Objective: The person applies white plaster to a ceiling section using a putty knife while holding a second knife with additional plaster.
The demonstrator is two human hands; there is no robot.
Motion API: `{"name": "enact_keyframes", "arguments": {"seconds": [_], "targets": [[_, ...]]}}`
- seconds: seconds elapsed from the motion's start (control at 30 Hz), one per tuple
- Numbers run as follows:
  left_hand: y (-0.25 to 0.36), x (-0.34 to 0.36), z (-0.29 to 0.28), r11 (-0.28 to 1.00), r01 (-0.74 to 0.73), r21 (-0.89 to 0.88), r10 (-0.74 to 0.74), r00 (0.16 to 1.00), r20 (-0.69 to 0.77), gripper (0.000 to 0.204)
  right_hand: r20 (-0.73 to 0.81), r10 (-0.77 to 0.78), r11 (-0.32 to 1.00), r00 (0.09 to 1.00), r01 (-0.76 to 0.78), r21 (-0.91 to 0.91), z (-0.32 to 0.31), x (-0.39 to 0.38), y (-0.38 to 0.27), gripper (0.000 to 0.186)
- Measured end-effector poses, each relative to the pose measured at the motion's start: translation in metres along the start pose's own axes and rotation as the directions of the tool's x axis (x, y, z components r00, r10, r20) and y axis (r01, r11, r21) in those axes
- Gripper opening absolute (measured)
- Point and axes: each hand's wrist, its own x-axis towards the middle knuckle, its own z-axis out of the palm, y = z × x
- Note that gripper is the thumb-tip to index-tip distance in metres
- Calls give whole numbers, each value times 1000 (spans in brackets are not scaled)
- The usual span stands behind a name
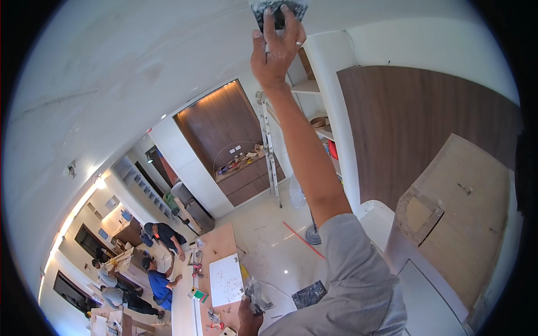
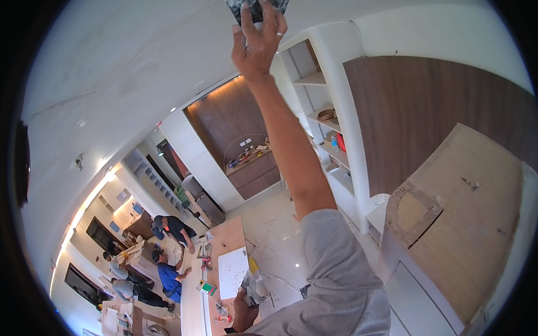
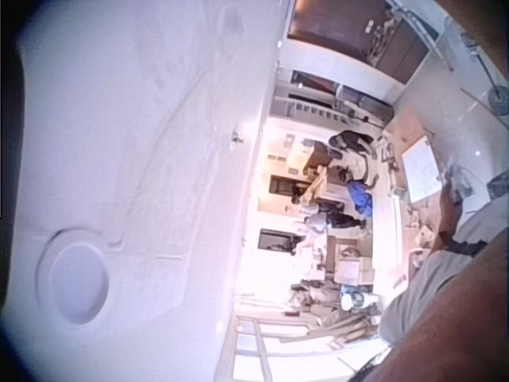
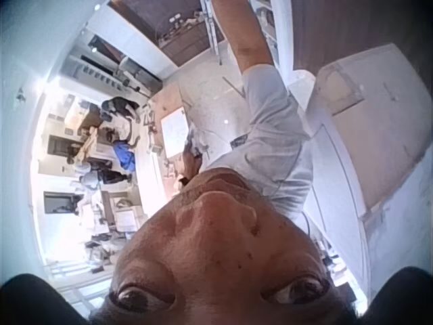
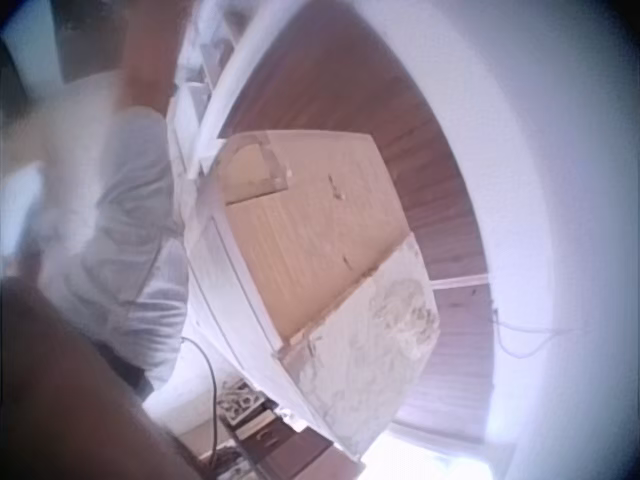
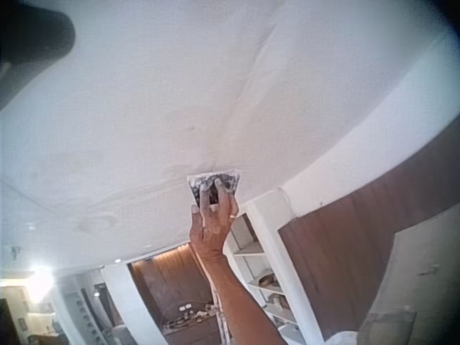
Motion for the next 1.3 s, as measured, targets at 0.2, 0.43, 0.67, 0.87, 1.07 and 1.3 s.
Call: {"name": "enact_keyframes", "arguments": {"seconds": [0.2,0.43,0.67,0.87,1.07,1.3], "targets": [[0,-3,-10,998,-3,-60,2,1000,-7,36,71,-296,952,953,300,-63,21,16,36,38],[-1,-6,-15,999,-25,-43,25,1000,-16,38,60,-286,958,956,287,-14,29,16,37,43],[1,-7,-9,998,-26,-51,25,1000,-20,38,204,-321,946,925,323,29,29,15,54,53],[-5,2,0,1000,5,-31,-5,1000,-8,38,90,-119,993,989,121,-12,47,4,37,65],[-5,8,-22,994,-1,-109,-3,999,-41,37,-61,74,986,995,-64,154,57,3,37,81],[-4,15,-50,990,-68,-120,61,996,-58,36,-49,48,991,998,-42,124,54,2,40,87]]}}
